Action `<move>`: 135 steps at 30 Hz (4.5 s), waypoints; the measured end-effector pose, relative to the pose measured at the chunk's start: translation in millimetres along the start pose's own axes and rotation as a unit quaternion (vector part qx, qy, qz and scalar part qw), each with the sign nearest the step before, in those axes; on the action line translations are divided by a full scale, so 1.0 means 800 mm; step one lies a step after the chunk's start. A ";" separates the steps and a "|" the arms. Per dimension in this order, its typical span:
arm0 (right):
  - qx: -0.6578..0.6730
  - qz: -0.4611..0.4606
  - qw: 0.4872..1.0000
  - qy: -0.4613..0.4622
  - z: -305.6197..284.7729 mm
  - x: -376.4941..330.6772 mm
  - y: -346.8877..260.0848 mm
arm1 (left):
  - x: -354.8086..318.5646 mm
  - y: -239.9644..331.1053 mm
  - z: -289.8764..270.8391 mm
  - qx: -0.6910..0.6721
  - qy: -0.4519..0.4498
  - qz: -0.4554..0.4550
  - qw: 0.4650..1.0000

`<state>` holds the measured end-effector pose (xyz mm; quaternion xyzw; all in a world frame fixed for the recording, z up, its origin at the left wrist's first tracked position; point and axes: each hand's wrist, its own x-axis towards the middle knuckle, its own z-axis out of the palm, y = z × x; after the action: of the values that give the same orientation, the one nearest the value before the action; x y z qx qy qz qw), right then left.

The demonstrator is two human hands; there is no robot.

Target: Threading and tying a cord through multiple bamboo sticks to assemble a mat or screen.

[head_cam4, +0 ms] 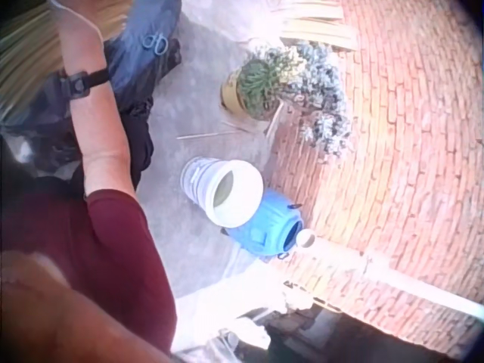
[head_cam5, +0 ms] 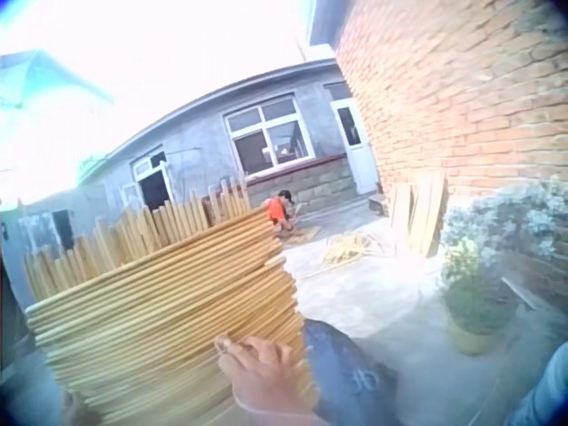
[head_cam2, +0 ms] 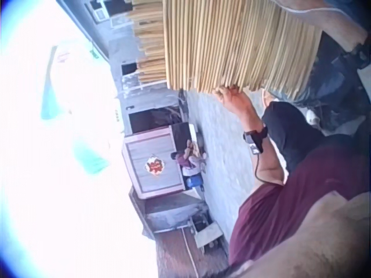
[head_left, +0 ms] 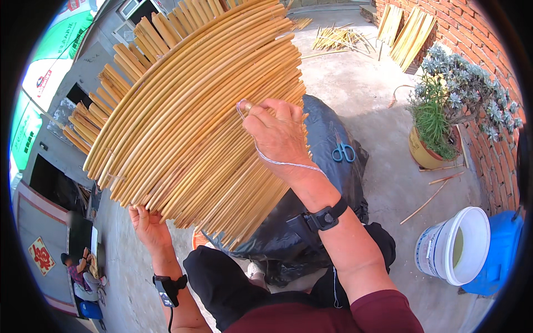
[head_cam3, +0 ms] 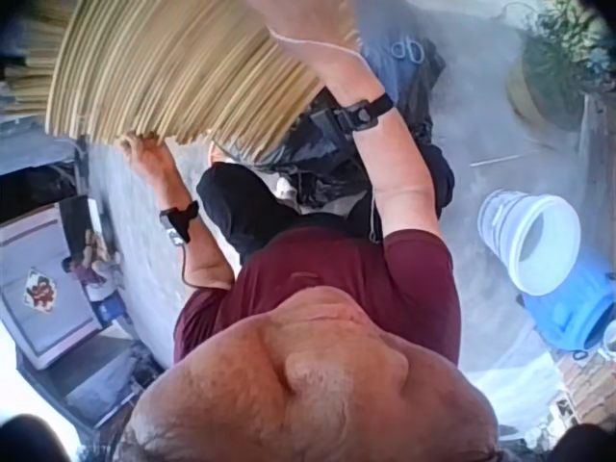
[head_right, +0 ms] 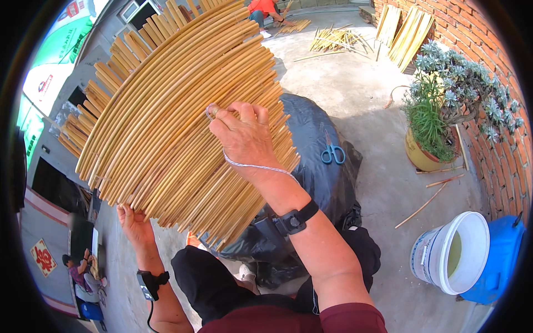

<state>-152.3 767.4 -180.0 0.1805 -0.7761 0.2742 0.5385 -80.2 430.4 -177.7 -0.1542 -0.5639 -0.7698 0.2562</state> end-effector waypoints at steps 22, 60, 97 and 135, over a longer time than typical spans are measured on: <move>-0.007 -0.034 0.999 -0.037 -0.015 0.017 0.008 | -0.013 0.009 0.017 0.010 0.036 0.016 0.999; 0.572 0.421 0.699 0.083 -0.064 0.034 0.164 | 0.014 -0.005 -0.011 0.007 0.013 -0.034 0.999; 0.374 0.361 0.854 0.010 -0.063 0.044 0.113 | 0.053 -0.046 -0.024 0.040 0.060 -0.017 0.997; 0.540 0.357 0.762 0.004 -0.063 0.050 0.083 | 0.030 0.023 -0.061 0.037 -0.041 -0.088 0.995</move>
<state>-167.5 851.6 -144.7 0.1501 -0.5053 0.8213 0.2181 -86.6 374.3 -166.2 -0.1258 -0.6133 -0.7610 0.1701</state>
